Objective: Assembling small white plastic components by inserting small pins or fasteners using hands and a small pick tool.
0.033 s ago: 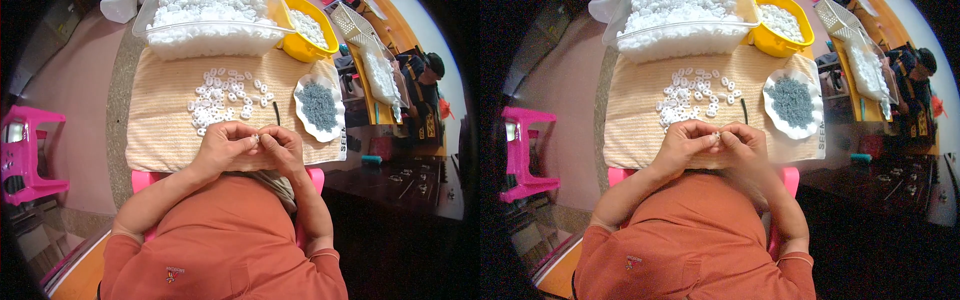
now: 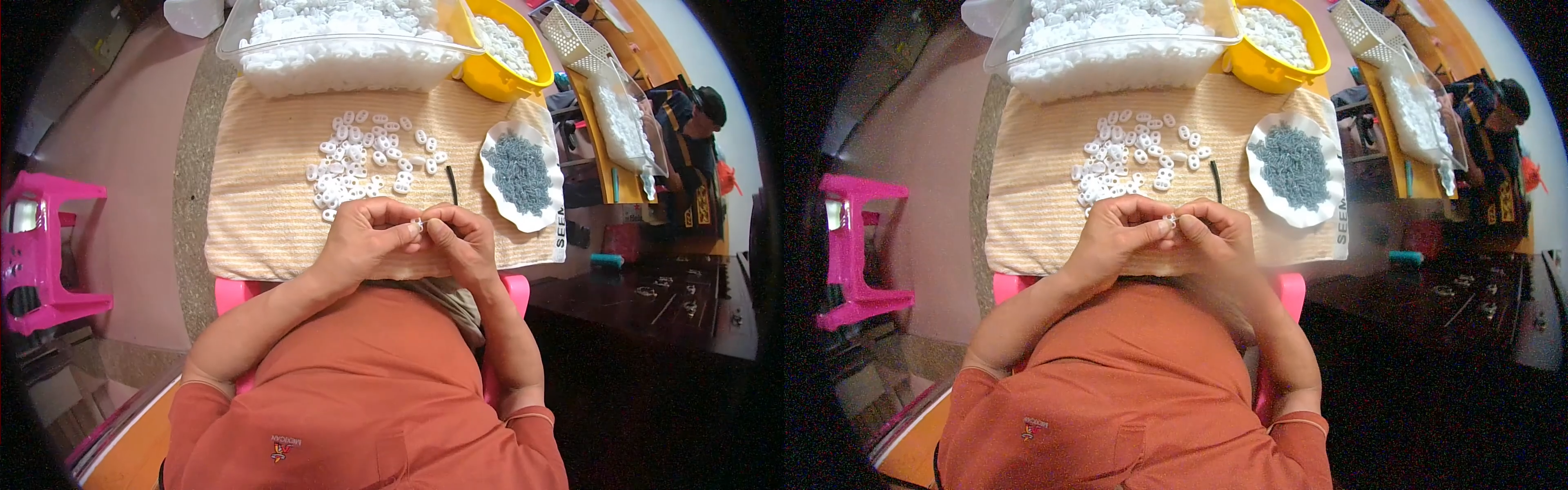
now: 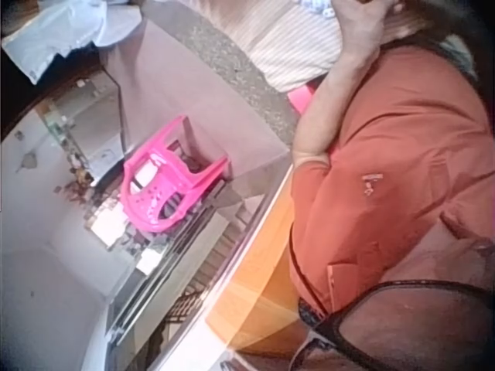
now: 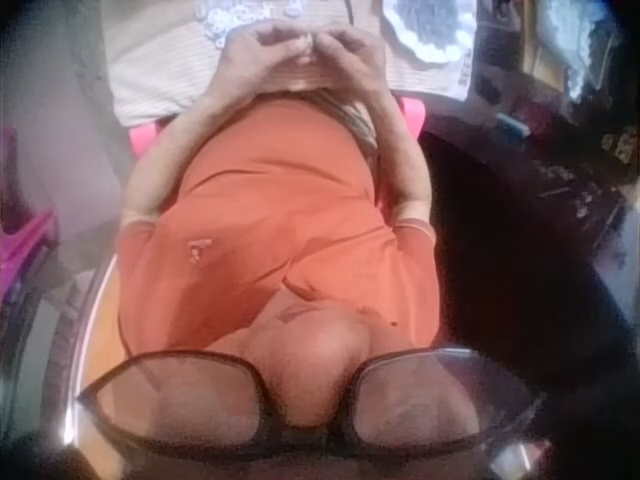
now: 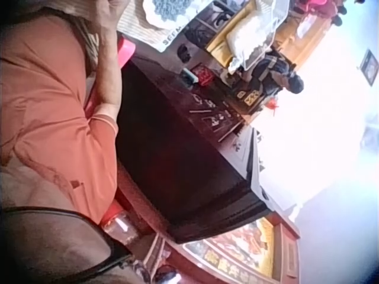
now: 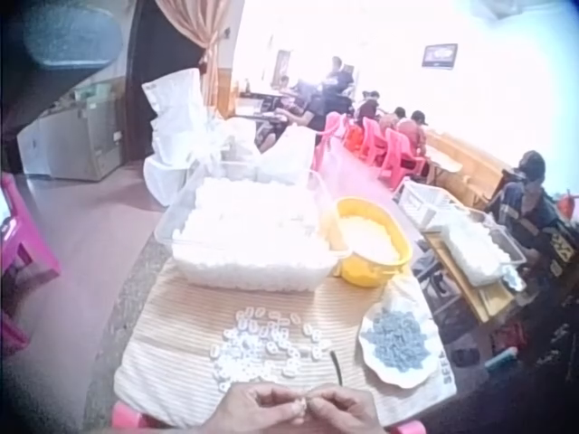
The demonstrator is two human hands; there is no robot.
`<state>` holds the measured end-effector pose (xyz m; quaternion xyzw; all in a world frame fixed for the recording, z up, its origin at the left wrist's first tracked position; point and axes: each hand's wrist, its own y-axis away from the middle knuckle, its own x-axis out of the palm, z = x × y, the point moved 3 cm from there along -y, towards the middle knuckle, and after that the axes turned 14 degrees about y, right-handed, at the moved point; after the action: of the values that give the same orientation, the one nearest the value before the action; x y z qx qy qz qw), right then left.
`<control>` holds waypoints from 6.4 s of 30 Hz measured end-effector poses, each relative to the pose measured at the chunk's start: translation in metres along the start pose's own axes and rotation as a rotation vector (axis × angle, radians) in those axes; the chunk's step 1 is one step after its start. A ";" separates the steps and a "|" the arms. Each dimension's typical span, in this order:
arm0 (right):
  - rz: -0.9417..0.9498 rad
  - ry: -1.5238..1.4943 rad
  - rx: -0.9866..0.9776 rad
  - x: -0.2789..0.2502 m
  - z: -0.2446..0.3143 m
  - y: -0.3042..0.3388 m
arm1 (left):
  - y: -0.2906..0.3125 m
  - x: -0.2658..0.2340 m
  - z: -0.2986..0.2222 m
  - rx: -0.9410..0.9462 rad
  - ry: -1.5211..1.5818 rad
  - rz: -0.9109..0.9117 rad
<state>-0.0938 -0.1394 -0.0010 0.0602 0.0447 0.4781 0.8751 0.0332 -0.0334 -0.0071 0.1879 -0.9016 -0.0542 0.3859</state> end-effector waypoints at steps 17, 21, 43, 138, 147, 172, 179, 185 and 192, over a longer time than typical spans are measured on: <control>0.006 -0.102 0.024 0.005 0.001 0.001 | -0.001 -0.004 -0.001 -0.011 0.045 0.003; 0.006 -0.005 -0.003 0.002 -0.004 0.000 | 0.000 0.000 -0.003 -0.037 0.010 -0.006; -0.095 0.066 0.012 0.006 0.012 0.000 | -0.002 -0.007 -0.016 -0.023 0.029 0.009; 0.016 -0.012 0.056 -0.003 0.000 -0.026 | -0.003 -0.014 -0.023 0.014 0.138 -0.081; 0.115 -0.081 0.039 0.010 0.004 -0.022 | -0.002 -0.008 -0.024 0.000 0.189 -0.040; 0.012 -0.058 0.037 -0.002 0.000 -0.023 | -0.004 -0.013 -0.019 0.003 0.114 -0.055; 0.000 -0.038 0.016 -0.003 0.000 -0.023 | -0.004 -0.013 -0.020 0.004 0.090 -0.051; -0.012 -0.045 0.019 -0.003 0.000 -0.021 | -0.004 -0.012 -0.021 -0.017 0.075 -0.061; -0.021 -0.061 0.020 -0.003 0.001 -0.021 | -0.005 -0.014 -0.020 -0.023 0.060 -0.061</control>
<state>-0.0779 -0.1532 -0.0036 0.0829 0.0232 0.4665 0.8803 0.0578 -0.0314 -0.0042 0.2126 -0.8827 -0.0705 0.4131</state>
